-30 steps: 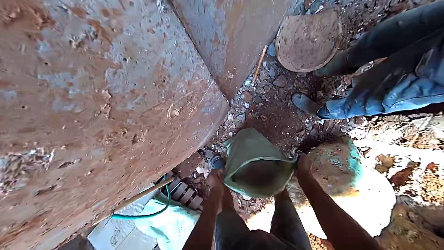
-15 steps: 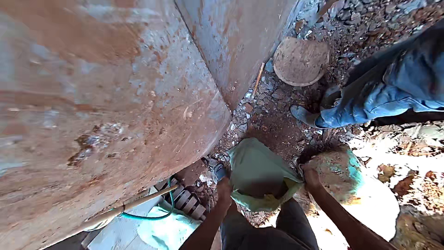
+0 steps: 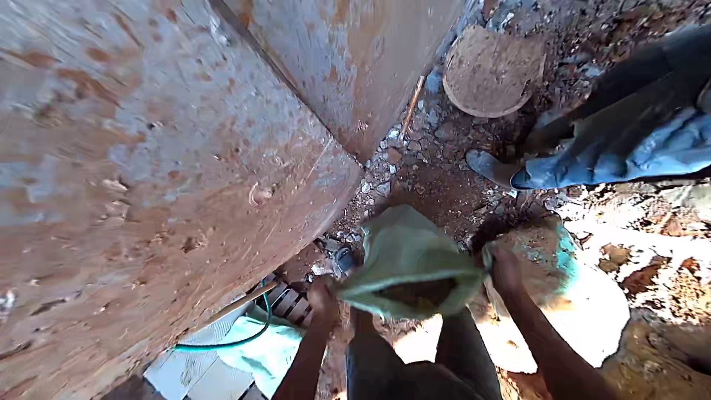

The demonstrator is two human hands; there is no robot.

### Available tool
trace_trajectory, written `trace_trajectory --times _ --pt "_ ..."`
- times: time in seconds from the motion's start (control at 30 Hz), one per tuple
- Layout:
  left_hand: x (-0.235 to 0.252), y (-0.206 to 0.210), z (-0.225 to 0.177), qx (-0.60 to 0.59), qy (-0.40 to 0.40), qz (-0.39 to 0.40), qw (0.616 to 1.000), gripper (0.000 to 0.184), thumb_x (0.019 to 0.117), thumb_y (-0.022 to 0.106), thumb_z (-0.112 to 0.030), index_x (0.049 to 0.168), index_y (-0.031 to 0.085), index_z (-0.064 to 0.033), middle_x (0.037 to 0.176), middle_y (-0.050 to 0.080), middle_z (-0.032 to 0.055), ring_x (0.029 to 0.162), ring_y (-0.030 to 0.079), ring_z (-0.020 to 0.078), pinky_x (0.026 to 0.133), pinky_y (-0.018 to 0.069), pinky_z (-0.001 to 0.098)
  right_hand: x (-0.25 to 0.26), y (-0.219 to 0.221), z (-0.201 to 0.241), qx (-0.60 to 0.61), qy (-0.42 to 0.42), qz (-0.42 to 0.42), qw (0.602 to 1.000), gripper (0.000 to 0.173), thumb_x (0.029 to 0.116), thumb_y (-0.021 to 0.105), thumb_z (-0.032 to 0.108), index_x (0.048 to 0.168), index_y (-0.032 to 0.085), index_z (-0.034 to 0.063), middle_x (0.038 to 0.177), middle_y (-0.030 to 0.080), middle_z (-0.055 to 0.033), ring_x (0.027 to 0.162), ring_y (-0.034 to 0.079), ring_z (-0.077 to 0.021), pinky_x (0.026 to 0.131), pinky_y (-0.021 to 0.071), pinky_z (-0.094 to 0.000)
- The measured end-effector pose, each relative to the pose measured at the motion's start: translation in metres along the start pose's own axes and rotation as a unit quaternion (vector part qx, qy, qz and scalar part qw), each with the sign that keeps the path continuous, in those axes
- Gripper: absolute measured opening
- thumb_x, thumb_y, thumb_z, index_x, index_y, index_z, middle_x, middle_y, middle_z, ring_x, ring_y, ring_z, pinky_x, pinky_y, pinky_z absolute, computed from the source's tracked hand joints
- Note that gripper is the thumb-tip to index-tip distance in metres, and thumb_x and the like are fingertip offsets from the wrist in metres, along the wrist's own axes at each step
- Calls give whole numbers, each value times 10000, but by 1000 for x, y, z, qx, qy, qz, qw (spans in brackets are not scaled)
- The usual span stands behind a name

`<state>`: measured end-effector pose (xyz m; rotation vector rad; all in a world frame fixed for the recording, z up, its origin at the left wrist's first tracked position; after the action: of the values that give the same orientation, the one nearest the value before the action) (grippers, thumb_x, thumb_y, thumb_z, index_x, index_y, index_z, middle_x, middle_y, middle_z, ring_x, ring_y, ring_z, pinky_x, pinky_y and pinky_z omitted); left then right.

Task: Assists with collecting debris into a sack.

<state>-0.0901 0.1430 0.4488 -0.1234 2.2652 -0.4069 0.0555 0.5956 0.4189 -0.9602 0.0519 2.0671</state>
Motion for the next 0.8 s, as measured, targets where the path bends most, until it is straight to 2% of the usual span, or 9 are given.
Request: trace_trajectory --times 0.07,0.23,0.3,0.4,0.47,0.53,0.63,0.7,0.8 --pt "26 38 25 -18 -49 -50 997 228 1045 449 -87 927 581 57 766 522 83 683 509 161 673 487 348 39 4 -43 50 68 -91 992 295 1062 447 193 1124 600 -52 906 624 -102 799 623 -166 765 557 -399" --pt "26 35 50 -170 -31 -75 982 323 1034 365 -89 733 482 -105 598 469 -27 539 488 97 574 487 285 44 -13 -64 43 78 -106 990 251 1058 460 164 1097 617 -27 871 631 -67 761 624 -127 725 555 -347" --pt "45 35 40 -219 -4 -35 975 362 977 286 -72 656 409 -184 538 450 -58 514 484 104 595 490 301 57 2 -54 8 72 -83 994 320 1075 455 195 1185 608 -64 1000 647 -143 885 638 -177 825 546 -395" --pt "44 36 33 -196 7 11 980 397 1000 243 -53 719 517 -112 622 604 -7 628 620 143 701 553 334 53 -2 -40 -120 78 -63 988 415 1092 471 284 1230 624 -76 1173 651 -226 1085 625 -260 980 487 -464" --pt "44 29 35 -179 30 34 983 457 1041 202 -78 846 612 -25 762 714 49 761 694 156 792 575 341 51 -15 -32 -250 53 -31 966 467 1095 459 354 1236 662 -41 1216 661 -270 1172 620 -363 1029 444 -577" --pt "41 10 43 -126 53 41 990 431 1060 230 -95 1098 616 93 999 718 127 909 683 164 865 561 336 44 -37 -32 -316 10 -13 949 452 1094 465 365 1231 690 -2 1142 694 -264 1092 656 -394 976 463 -622" --pt "48 -8 63 64 78 89 991 522 998 266 -67 1478 370 110 1467 499 263 1283 556 258 1070 456 383 34 -63 -46 -243 -23 16 970 372 1084 514 264 1256 650 -37 1088 704 -214 903 711 -269 842 580 -473" --pt "54 7 66 301 126 171 930 774 860 577 60 1572 273 56 1600 340 279 1471 385 366 1203 341 489 28 -65 -58 -154 -21 40 987 373 1065 513 213 1320 574 -53 1128 686 -194 877 719 -221 781 611 -397" --pt "56 58 58 466 271 261 801 961 802 792 -248 1566 307 73 1644 273 270 1536 267 384 1260 208 499 11 -42 -84 -76 5 75 994 628 959 583 194 1505 376 -36 1255 631 -205 987 701 -228 818 614 -405"
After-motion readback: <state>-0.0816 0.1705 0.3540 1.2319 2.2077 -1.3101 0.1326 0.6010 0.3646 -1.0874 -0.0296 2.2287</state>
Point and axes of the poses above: each hand's wrist, its own x-axis towards the middle knuckle, its own y-axis out of the palm, z = x × y, the point moved 10 cm from there along x, towards the middle knuckle
